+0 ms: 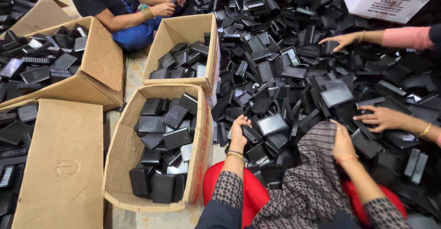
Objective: The person sits on the floor and repeatedly picks up small black rectangular components from a large pile, briefly inspects them, and places them into a cardboard box. Other people are also sorting the same items nearby.
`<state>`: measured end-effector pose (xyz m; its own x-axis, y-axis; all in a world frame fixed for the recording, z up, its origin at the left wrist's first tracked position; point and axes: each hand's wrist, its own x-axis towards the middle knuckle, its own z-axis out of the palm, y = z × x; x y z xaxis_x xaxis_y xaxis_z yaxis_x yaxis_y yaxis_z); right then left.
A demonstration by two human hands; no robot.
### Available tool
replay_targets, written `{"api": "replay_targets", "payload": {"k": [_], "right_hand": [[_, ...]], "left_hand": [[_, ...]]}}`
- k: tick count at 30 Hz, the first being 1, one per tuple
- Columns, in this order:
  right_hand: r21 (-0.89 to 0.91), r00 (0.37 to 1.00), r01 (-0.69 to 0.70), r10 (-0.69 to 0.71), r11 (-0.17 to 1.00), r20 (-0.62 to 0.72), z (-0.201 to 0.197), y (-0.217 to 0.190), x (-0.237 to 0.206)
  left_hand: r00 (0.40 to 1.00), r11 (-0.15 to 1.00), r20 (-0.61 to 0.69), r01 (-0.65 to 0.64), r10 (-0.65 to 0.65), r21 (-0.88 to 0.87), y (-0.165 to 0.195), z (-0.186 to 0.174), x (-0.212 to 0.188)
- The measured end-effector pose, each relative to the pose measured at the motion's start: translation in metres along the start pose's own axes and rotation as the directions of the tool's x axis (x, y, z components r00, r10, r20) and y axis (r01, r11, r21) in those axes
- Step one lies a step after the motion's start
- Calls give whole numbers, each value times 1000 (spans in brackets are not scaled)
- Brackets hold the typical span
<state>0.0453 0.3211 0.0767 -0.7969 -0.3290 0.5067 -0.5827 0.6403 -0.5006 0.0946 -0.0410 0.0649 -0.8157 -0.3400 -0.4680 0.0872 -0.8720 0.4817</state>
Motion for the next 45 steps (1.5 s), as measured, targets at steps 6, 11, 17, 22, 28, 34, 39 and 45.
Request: {"api": "replay_targets", "payload": {"k": [6,11,17,22,28,34,39,45], "right_hand": [[-234,973,-174,203,957,108,-79,23,-116],[-489,831,-371,517,789,203,-137,34,-231],[-428,880,-359,454,829,140,-155,10,-278],[-557,871,-267,445,786,211,-127,-22,-264],[-611,831,25,324,791,453,-89,-58,-248],[15,837,-515,499,857,223,-105,-38,-210],[687,538,-681,809,252,237,-195,4,-206],[375,852,-469,522,800,-48,-239,56,-277]], "left_hand": [[929,971,324,220,-178,-96,9,-19,-24],[895,868,284,186,-343,461,4,-41,-83],[903,17,200,-209,-379,978,18,-92,-193],[793,16,-37,59,-609,998,-2,-122,-262],[567,358,47,452,-822,817,-78,-109,-283],[732,767,326,406,-598,496,-38,-79,-225],[932,810,58,278,-357,517,49,-94,-225],[977,535,147,-43,-154,844,82,-163,-266]]}}
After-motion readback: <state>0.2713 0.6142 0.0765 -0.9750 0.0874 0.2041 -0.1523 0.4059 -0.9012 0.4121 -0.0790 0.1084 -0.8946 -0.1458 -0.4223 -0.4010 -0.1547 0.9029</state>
